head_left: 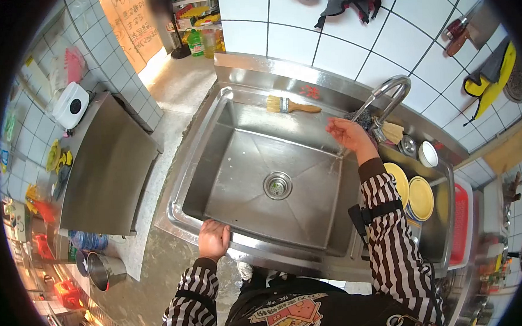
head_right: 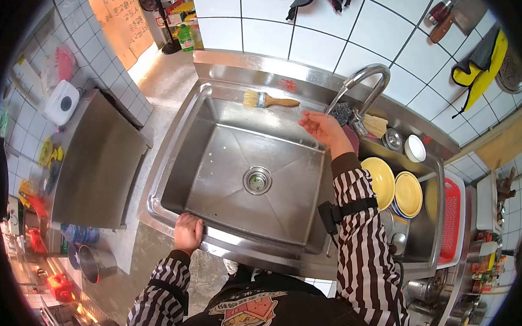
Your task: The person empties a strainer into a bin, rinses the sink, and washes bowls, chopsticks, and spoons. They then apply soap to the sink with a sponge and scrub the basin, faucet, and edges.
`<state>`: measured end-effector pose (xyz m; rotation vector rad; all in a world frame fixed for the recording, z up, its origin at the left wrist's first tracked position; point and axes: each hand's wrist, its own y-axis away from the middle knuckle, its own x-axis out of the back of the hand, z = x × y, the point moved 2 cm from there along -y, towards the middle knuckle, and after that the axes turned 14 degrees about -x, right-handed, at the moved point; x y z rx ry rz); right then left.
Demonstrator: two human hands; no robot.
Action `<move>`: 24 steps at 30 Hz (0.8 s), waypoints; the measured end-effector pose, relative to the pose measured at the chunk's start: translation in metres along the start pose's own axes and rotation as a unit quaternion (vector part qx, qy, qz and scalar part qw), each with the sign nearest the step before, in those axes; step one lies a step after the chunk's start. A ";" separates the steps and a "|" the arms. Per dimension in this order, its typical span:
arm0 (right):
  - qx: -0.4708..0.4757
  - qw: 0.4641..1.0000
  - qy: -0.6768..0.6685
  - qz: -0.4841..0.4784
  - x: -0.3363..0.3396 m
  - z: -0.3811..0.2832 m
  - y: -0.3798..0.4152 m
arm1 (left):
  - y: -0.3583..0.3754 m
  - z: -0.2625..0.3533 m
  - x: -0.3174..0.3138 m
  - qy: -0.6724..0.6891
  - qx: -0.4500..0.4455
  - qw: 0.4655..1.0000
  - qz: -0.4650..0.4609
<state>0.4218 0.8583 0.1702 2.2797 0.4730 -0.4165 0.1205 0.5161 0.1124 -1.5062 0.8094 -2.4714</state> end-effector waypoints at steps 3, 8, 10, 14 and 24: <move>0.055 0.995 0.040 0.068 0.003 -0.003 0.005 | 0.001 -0.001 0.000 0.000 0.000 1.000 -0.002; 0.039 0.981 0.162 0.102 0.016 -0.010 0.015 | 0.000 0.001 0.001 0.006 -0.004 1.000 0.013; 0.121 0.951 0.241 0.153 0.016 -0.013 0.022 | 0.000 0.001 0.001 -0.005 0.000 1.000 -0.002; 0.128 0.981 0.129 0.067 0.011 -0.022 0.035 | -0.002 0.001 0.001 -0.004 -0.004 1.000 0.000; 0.187 0.975 0.099 0.075 -0.007 -0.041 0.057 | 0.000 0.000 0.001 -0.008 0.003 1.000 0.002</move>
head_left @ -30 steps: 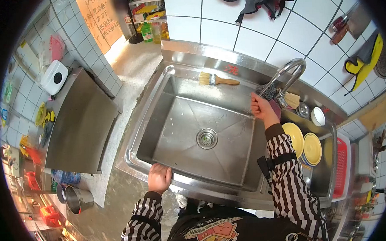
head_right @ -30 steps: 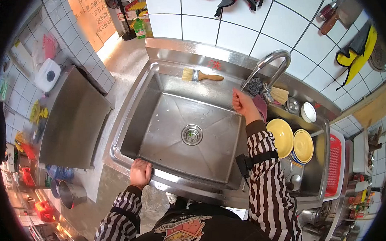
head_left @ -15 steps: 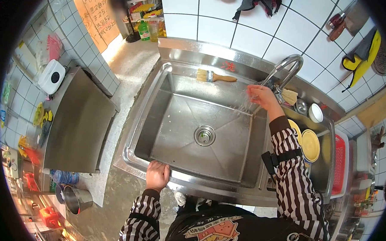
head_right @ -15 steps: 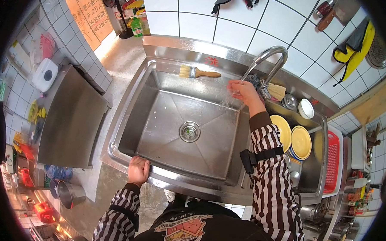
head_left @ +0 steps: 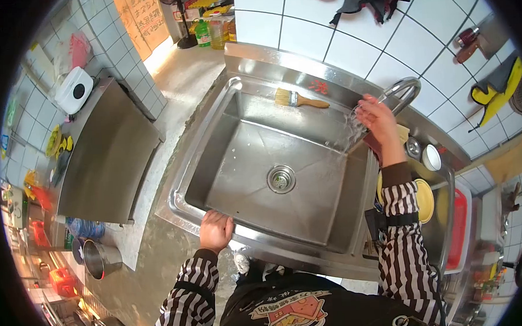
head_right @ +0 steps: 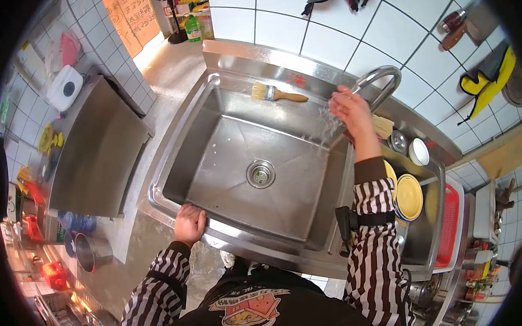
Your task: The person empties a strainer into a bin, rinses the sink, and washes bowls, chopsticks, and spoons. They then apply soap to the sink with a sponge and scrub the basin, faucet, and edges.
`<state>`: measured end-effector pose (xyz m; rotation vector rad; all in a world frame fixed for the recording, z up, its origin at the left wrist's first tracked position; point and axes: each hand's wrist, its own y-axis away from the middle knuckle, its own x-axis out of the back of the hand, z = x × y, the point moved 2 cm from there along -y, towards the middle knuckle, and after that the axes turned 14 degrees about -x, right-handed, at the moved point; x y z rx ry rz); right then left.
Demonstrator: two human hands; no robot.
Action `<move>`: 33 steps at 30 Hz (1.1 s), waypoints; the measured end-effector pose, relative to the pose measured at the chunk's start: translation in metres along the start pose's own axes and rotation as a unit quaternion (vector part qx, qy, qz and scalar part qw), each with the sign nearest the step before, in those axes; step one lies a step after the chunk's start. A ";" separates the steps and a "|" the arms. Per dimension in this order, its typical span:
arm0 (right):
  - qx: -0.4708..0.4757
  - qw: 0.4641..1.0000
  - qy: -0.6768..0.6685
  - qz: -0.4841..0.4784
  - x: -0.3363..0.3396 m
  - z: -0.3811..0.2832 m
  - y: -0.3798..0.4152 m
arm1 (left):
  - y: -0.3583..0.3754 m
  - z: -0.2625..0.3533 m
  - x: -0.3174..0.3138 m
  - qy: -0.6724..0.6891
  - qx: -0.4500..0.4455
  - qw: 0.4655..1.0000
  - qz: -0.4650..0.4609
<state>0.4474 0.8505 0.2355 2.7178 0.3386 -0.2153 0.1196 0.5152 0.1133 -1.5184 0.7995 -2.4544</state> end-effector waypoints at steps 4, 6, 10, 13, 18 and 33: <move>0.077 0.995 -0.011 0.060 -0.002 -0.045 0.032 | -0.002 0.001 0.001 0.006 0.009 1.000 0.005; 0.055 0.997 -0.037 0.035 0.003 -0.063 0.035 | -0.001 0.001 0.000 0.006 0.009 1.000 0.005; 0.020 0.994 0.065 0.083 0.002 -0.076 0.021 | -0.001 0.001 0.002 0.005 0.010 1.000 0.013; 0.020 1.000 -0.018 0.009 0.004 -0.074 0.004 | -0.001 0.002 0.002 0.011 0.012 1.000 -0.018; 0.024 0.994 -0.089 -0.053 0.001 -0.025 0.000 | -0.001 0.001 0.001 0.005 0.016 1.000 -0.011; -0.083 0.941 0.308 0.112 0.003 0.007 -0.016 | 0.000 0.001 0.002 0.014 0.022 1.000 -0.008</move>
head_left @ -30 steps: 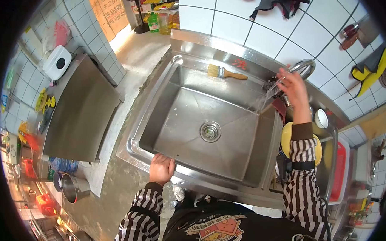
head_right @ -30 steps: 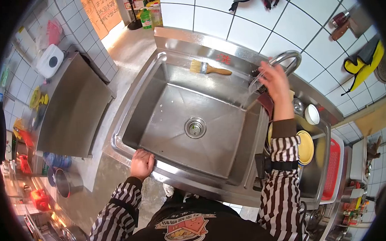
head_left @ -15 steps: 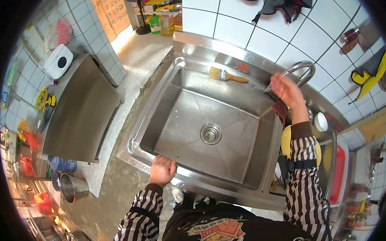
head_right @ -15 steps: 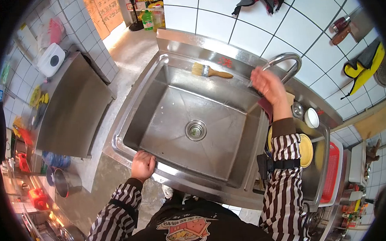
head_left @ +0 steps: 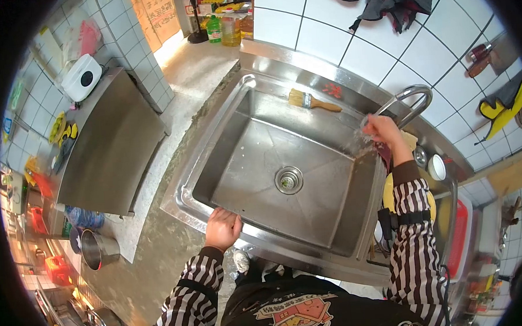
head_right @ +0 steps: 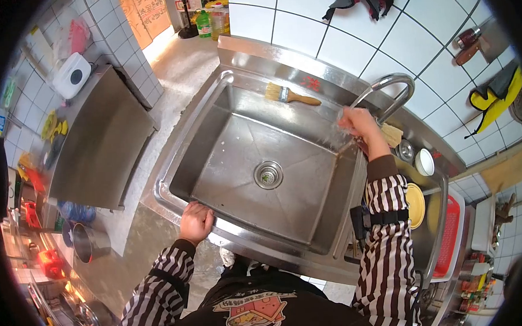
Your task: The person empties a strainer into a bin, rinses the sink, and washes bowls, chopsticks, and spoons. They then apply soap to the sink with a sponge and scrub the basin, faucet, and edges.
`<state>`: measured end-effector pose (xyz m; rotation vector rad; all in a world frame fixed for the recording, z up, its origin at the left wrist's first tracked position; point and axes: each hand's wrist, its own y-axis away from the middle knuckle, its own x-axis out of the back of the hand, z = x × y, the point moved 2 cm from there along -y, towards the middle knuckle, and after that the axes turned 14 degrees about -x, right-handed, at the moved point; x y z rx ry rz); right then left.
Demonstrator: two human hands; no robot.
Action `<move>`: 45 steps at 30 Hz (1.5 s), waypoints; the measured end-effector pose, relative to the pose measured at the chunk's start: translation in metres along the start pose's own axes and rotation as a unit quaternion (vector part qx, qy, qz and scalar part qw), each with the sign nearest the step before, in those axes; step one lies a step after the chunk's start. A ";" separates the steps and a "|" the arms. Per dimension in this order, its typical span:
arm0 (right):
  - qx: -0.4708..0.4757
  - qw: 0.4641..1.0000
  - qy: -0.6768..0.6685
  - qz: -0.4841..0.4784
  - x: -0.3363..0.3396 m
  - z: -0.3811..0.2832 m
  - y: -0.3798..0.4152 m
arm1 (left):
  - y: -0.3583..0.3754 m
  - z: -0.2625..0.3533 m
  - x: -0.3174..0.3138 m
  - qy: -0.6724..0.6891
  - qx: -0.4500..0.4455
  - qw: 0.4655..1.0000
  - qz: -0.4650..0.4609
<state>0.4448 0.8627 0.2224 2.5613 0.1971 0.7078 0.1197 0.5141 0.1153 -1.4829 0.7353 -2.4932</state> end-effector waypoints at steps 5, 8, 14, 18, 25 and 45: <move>0.066 0.842 0.501 0.187 0.026 0.038 0.002 | -0.002 0.000 -0.001 -0.001 -0.016 1.000 0.021; 0.050 0.827 0.530 0.180 0.032 0.063 0.003 | 0.002 -0.001 -0.004 -0.004 -0.013 1.000 0.020; 0.067 0.806 0.497 0.313 0.038 0.072 -0.003 | 0.001 -0.001 -0.003 -0.009 -0.013 1.000 0.018; 0.076 0.790 0.513 0.328 0.038 0.067 -0.003 | 0.001 -0.001 -0.002 0.000 -0.005 1.000 0.002; 0.068 0.794 0.510 0.324 0.039 0.057 0.001 | 0.000 0.001 0.002 0.004 0.005 1.000 0.009; -0.092 0.878 -0.428 -0.194 -0.017 0.056 -0.069 | 0.003 -0.003 -0.004 -0.007 -0.005 1.000 0.027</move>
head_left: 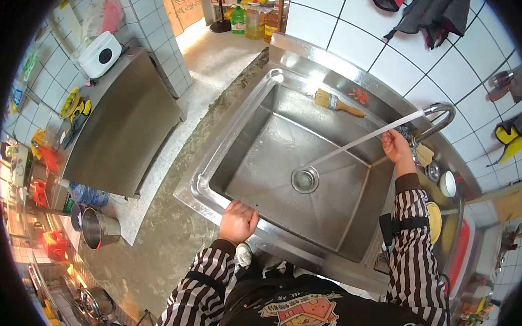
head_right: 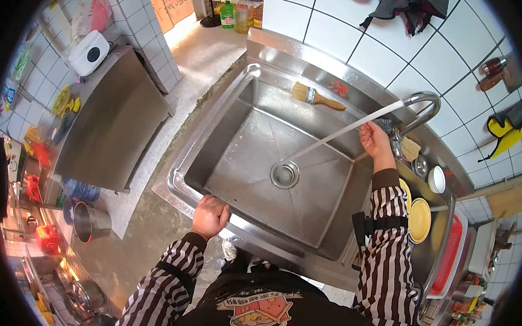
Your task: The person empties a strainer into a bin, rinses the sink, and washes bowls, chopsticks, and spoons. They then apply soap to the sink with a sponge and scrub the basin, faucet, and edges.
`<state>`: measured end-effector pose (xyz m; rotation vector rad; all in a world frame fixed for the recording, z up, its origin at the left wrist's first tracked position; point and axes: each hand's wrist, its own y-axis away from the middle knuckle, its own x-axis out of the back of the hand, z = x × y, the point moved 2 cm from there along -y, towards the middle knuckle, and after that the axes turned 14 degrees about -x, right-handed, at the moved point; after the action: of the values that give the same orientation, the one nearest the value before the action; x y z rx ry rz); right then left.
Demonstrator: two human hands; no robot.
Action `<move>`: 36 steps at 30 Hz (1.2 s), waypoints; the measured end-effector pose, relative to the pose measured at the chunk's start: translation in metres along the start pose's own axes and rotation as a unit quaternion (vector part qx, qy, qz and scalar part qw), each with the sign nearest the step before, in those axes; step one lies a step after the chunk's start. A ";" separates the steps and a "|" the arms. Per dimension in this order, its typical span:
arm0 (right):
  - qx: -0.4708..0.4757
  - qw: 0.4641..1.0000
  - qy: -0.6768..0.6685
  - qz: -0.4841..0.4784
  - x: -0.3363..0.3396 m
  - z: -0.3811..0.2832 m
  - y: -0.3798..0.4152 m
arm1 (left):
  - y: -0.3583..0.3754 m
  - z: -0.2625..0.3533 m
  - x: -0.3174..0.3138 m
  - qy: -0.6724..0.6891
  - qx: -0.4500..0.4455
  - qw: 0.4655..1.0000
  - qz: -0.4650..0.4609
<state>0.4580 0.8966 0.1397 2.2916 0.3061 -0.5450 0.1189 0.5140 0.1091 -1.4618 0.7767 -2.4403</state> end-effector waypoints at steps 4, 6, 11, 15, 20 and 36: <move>0.037 0.998 0.040 0.026 -0.025 0.002 0.016 | 0.000 0.000 0.000 0.006 0.002 1.000 -0.005; 0.090 0.984 0.139 0.062 -0.048 -0.013 0.047 | 0.000 0.000 0.000 0.002 0.002 1.000 -0.006; 0.178 0.973 0.146 0.007 -0.069 -0.065 0.118 | 0.000 0.000 0.000 -0.002 -0.012 1.000 0.002; 0.125 0.973 0.189 0.049 -0.069 -0.082 0.112 | -0.001 0.000 0.000 -0.001 -0.014 1.000 0.018; 0.131 0.964 0.214 0.086 -0.079 -0.085 0.103 | -0.001 0.001 0.000 -0.004 -0.021 1.000 0.011; 0.131 0.987 0.096 0.002 -0.055 -0.054 0.044 | -0.002 0.001 0.002 -0.003 -0.013 1.000 0.004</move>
<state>0.4415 0.9021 0.2268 2.6055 0.3394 -0.3806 0.1190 0.5148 0.1120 -1.4721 0.8131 -2.4271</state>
